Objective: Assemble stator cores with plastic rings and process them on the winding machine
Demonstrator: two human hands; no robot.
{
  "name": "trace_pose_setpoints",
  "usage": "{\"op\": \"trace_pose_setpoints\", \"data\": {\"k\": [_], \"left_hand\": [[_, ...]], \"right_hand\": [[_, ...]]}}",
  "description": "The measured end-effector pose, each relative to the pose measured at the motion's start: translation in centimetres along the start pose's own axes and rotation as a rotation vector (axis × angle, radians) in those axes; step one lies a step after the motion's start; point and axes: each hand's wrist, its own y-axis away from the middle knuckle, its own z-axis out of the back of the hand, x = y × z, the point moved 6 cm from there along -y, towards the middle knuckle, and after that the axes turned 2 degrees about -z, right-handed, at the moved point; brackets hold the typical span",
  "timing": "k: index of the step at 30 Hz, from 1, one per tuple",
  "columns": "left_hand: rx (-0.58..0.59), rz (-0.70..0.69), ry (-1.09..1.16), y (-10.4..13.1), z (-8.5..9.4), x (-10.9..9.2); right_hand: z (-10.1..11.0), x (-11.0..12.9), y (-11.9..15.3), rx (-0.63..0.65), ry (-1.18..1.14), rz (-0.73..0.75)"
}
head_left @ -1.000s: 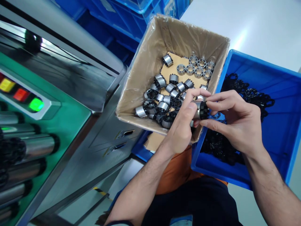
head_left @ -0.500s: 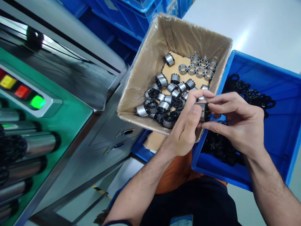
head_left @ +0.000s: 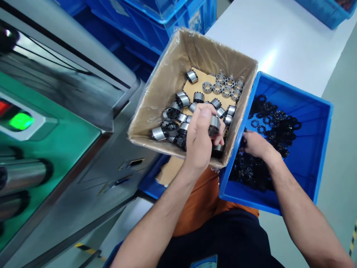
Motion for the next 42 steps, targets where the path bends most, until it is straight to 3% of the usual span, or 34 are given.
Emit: {"op": "trace_pose_setpoints", "data": {"k": [3, 7, 10, 13, 16, 20, 28, 38, 42], "left_hand": [[0.075, 0.028, 0.078, 0.1, 0.1, 0.3], [0.284, 0.084, 0.079, 0.9, -0.5, 0.9], [0.375, 0.051, 0.039, 1.5, -0.9, 0.8], [0.378, 0.037, 0.037, 1.7, -1.0, 0.7], [0.366, 0.076, 0.017, 1.8, -1.0, 0.8], [0.347, 0.07, -0.042, 1.9, -1.0, 0.8], [0.44, 0.024, -0.105, 2.2, -1.5, 0.9], [0.493, 0.107, -0.125, 2.3, -1.0, 1.3], [0.503, 0.03, -0.182, 2.0, -1.1, 1.3]], "right_hand": [[0.3, 1.2, -0.7, 0.051, -0.083, 0.079], [5.0, 2.9, -0.2, 0.066, 0.036, -0.012], [9.4, 5.1, 1.0, -0.124, 0.017, -0.097], [11.4, 8.5, 2.2, -0.365, -0.198, -0.111], [10.7, 12.6, 2.9, -0.44, -0.438, 0.032], [8.8, 15.6, 3.2, -0.394, -0.538, 0.134], [7.9, 15.4, 3.4, -0.5, -0.47, 0.227], [8.3, 16.5, 3.9, -0.568, -0.2, 0.382], [8.1, 16.7, 3.9, -0.542, -0.131, 0.393]]}}
